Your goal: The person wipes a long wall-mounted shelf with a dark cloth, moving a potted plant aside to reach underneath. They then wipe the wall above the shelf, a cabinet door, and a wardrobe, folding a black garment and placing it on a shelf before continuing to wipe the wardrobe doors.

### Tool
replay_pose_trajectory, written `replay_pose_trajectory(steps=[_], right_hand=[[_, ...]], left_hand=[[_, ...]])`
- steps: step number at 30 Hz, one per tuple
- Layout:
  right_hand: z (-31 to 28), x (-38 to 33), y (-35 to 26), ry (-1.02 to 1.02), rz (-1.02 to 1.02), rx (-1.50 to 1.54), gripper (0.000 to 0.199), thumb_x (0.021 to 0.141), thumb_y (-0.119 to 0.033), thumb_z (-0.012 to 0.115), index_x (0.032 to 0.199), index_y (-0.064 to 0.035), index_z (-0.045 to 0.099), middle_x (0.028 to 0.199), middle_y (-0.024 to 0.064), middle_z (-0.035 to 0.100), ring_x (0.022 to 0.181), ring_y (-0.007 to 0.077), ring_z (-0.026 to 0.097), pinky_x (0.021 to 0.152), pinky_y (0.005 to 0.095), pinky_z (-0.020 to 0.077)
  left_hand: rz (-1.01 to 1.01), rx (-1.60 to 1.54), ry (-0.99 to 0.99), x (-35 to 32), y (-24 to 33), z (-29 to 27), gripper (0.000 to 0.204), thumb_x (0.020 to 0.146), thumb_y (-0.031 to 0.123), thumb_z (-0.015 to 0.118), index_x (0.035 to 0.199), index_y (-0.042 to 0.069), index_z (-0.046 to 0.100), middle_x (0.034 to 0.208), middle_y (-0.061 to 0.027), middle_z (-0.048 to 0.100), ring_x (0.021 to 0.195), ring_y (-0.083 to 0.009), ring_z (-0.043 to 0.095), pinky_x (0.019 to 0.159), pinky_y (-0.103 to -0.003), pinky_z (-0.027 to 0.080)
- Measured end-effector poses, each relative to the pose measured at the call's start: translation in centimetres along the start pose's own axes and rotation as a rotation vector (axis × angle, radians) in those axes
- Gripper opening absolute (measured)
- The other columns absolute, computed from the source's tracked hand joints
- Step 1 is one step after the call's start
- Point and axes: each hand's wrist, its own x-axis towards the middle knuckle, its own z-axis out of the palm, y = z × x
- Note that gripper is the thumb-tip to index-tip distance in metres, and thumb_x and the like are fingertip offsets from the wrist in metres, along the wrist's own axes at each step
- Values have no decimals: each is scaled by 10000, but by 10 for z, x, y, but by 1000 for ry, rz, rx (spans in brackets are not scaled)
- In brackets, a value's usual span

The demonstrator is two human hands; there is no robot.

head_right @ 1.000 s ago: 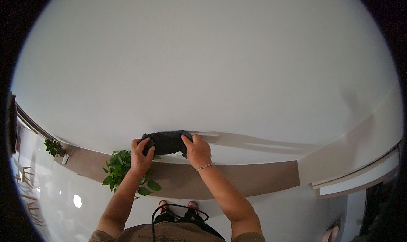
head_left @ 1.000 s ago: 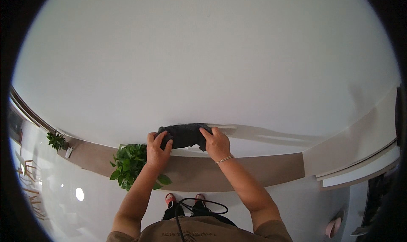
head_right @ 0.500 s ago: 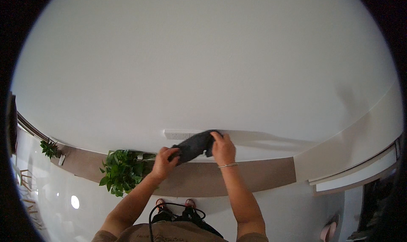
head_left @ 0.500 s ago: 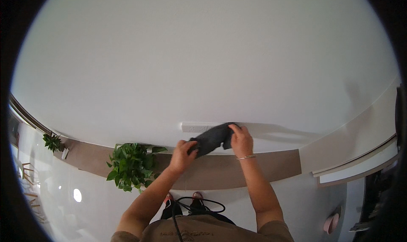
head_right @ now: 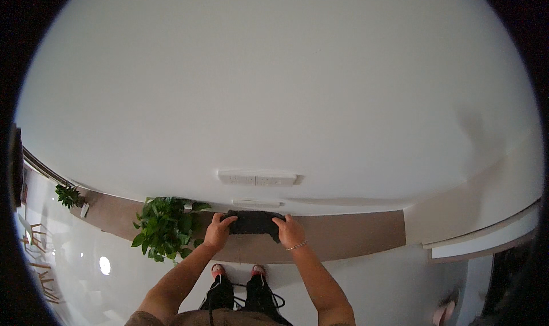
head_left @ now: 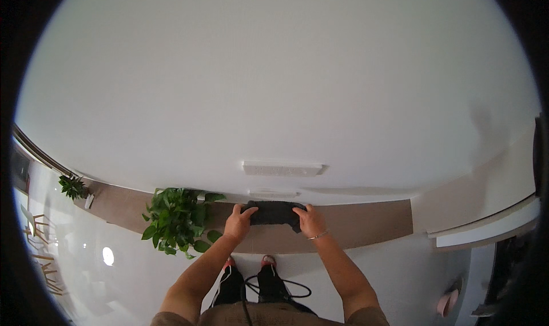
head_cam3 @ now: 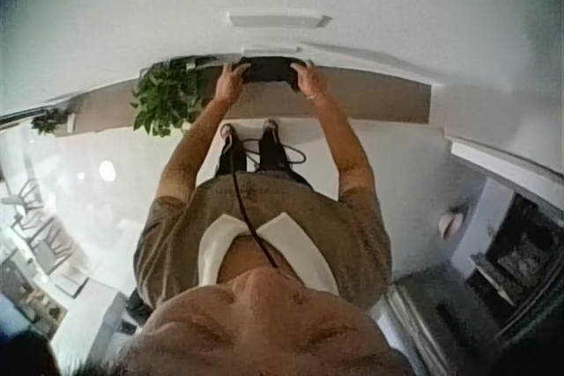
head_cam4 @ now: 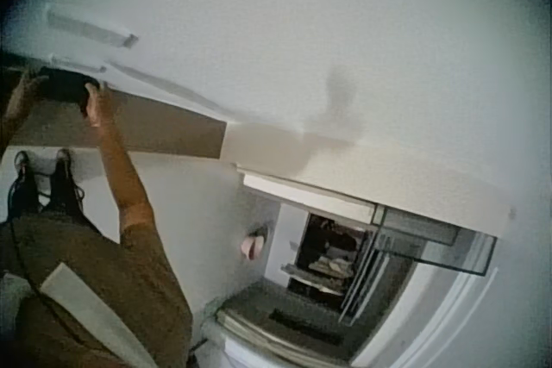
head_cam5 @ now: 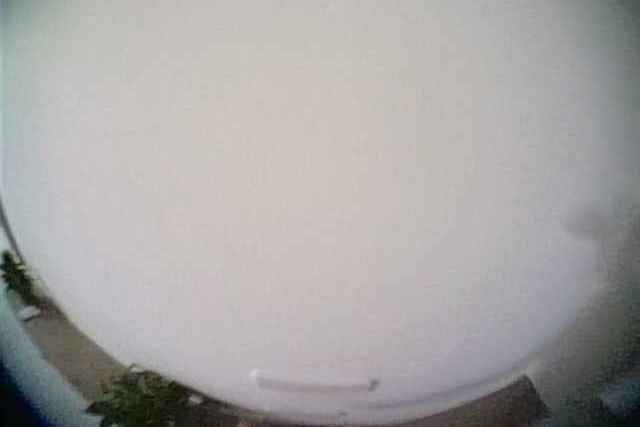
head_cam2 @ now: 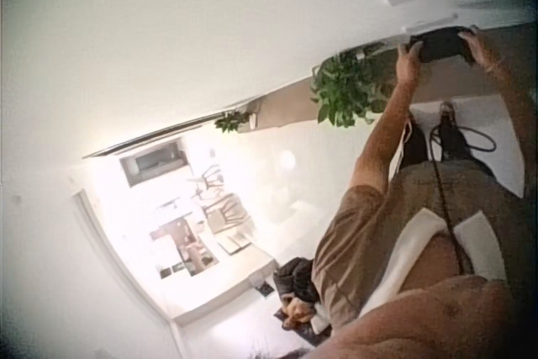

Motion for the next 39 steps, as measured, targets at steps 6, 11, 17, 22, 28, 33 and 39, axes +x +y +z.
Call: replay_pose_trajectory(steps=[6,11,17,22,28,33,39], right_hand=[[69,11,25,30,43,-32,377,847,-58,583,1201,-174,639,936,161,567,793,357,615,665,457,522],[100,32,27,146,-4,-35,443,832,-47,587,1248,-196,617,951,166,568,770,347,621,643,449,526],[119,54,10,60,0,-31,430,828,-24,577,1204,-219,652,926,161,553,791,363,610,667,456,524],[128,54,21,153,88,15,416,821,-20,584,1174,-225,662,913,159,551,798,358,614,663,459,521],[103,33,69,187,277,30,412,825,-1,585,1171,-209,664,965,199,560,866,389,614,714,479,526],[100,-21,126,151,368,-106,384,823,-16,589,1163,-175,671,951,199,568,850,397,607,711,475,518],[81,-24,115,261,261,-48,355,824,-29,590,1139,-165,681,924,201,579,824,400,604,705,476,515]], left_hand=[[24,26,42,13,-55,65,474,831,-3,559,1271,170,585,1154,-216,491,1002,-430,573,828,-465,514],[0,11,131,30,-75,81,484,830,-7,557,1291,140,562,1178,-226,470,1015,-447,556,841,-473,505],[-163,29,165,35,-91,80,475,831,-3,566,1282,147,569,1196,-218,468,1027,-448,557,843,-486,505],[-129,2,136,35,-94,89,439,835,20,584,1258,138,589,1166,-212,497,1023,-433,569,836,-473,520],[148,114,86,33,-90,171,457,855,25,562,1299,133,562,1166,-212,498,1026,-416,581,837,-461,528],[43,18,-133,46,-4,173,549,843,26,559,1374,149,497,1206,-218,488,1001,-393,578,853,-454,512],[224,134,-4,66,-13,183,549,830,44,569,1361,176,519,1123,-184,501,1009,-375,560,839,-465,490]])
